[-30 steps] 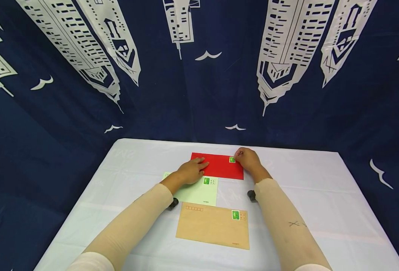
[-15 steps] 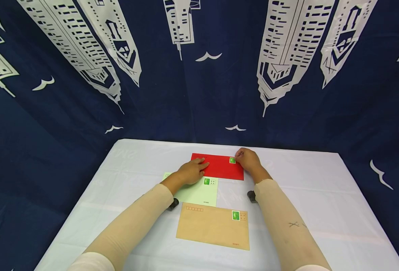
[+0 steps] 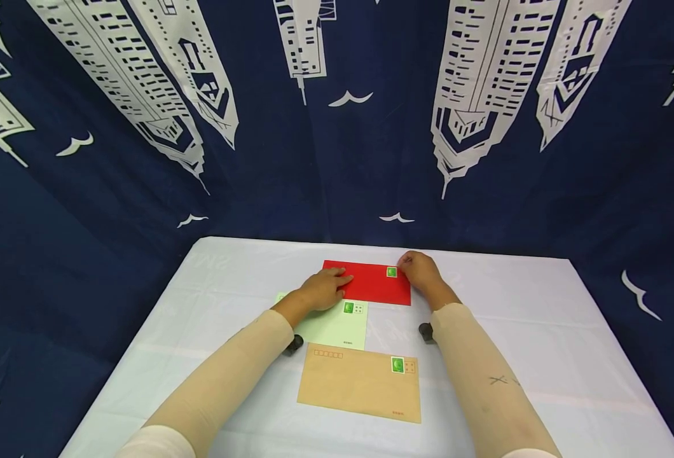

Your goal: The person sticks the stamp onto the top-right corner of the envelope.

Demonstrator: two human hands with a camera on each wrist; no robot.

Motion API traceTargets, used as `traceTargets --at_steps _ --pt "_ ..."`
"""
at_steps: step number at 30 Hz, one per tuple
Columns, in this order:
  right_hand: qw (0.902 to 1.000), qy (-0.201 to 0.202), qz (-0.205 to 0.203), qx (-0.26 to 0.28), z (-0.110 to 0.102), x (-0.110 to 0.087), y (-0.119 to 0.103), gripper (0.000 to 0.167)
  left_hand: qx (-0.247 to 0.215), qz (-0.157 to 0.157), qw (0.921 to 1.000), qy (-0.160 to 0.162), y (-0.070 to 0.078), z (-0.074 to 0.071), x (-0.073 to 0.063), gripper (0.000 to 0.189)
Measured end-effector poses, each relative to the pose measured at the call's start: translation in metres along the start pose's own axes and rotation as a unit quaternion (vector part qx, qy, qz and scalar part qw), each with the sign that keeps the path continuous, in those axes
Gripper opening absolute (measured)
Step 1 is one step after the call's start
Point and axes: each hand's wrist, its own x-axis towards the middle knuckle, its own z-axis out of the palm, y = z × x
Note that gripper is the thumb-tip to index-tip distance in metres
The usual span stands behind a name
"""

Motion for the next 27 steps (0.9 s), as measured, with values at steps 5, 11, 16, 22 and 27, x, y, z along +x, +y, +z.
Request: traceTargets --at_steps 5,11,16,22,27 --pt "0.9999 0.0 -0.002 0.012 -0.002 -0.003 -0.001 0.025 0.0 0.002 0.9998 0.022 0.001 -0.001 0.002 0.049" --pt "0.9999 0.004 -0.004 0.015 -0.004 -0.007 -0.003 0.027 -0.011 0.0 0.999 0.043 0.003 -0.001 0.005 0.049" --pt "0.9995 0.012 -0.014 0.025 -0.006 -0.011 -0.007 0.027 -0.022 -0.005 0.9984 0.052 0.004 -0.004 0.004 0.047" --pt "0.9986 0.033 -0.022 0.036 -0.009 -0.015 -0.009 0.031 -0.046 -0.002 0.9922 0.116 0.001 -0.007 0.0 0.04" --pt "0.997 0.059 -0.03 0.038 -0.013 -0.02 -0.01 0.032 -0.095 0.011 0.9798 0.176 -0.001 -0.015 -0.003 0.035"
